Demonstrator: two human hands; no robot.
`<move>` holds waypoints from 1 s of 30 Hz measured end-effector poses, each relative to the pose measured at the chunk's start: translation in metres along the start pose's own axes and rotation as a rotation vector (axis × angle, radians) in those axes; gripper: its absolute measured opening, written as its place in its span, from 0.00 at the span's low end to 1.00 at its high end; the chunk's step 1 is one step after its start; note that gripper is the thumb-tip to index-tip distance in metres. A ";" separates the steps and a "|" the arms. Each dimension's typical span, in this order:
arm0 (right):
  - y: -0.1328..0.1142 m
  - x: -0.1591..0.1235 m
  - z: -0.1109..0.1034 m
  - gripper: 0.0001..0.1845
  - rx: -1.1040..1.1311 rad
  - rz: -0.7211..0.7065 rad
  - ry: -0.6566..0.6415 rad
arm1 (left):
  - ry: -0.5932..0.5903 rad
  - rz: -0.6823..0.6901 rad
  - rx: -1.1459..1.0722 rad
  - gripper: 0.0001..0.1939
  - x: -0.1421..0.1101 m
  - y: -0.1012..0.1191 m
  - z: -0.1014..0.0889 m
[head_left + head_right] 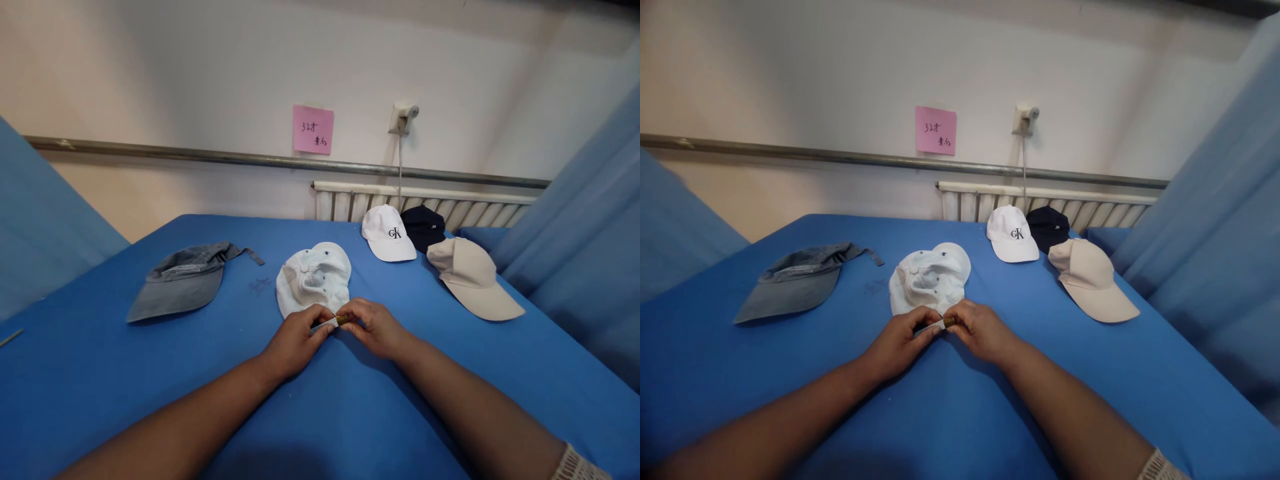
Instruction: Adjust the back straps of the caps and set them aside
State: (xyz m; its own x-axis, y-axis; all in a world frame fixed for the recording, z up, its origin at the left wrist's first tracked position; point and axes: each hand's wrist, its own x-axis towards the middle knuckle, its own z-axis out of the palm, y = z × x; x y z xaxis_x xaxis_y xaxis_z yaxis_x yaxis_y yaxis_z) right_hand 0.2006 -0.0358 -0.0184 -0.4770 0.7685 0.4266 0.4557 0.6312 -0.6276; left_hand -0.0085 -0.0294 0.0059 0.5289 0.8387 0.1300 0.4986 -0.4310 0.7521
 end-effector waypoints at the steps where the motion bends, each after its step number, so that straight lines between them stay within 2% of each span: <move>1: 0.000 0.000 0.001 0.09 0.001 0.004 -0.001 | 0.002 0.003 0.009 0.10 0.001 -0.001 0.001; 7: -0.003 0.000 0.002 0.09 0.011 0.018 0.006 | 0.011 0.006 0.046 0.10 0.002 -0.003 0.003; 16: -0.001 0.000 -0.003 0.10 0.008 0.006 0.043 | -0.018 0.061 0.182 0.09 -0.004 0.002 -0.006; 26: -0.004 0.001 0.002 0.08 0.053 0.043 0.040 | 0.030 0.043 0.210 0.07 0.001 0.000 0.004; 30: -0.002 0.001 0.001 0.07 0.081 0.076 0.100 | 0.043 0.119 0.322 0.10 -0.003 0.001 -0.001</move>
State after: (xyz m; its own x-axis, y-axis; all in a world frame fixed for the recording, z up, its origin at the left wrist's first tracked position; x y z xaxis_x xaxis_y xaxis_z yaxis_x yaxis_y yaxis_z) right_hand 0.1987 -0.0364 -0.0175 -0.3641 0.8227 0.4365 0.4237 0.5637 -0.7090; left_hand -0.0102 -0.0318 0.0069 0.5700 0.7867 0.2370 0.6302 -0.6037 0.4882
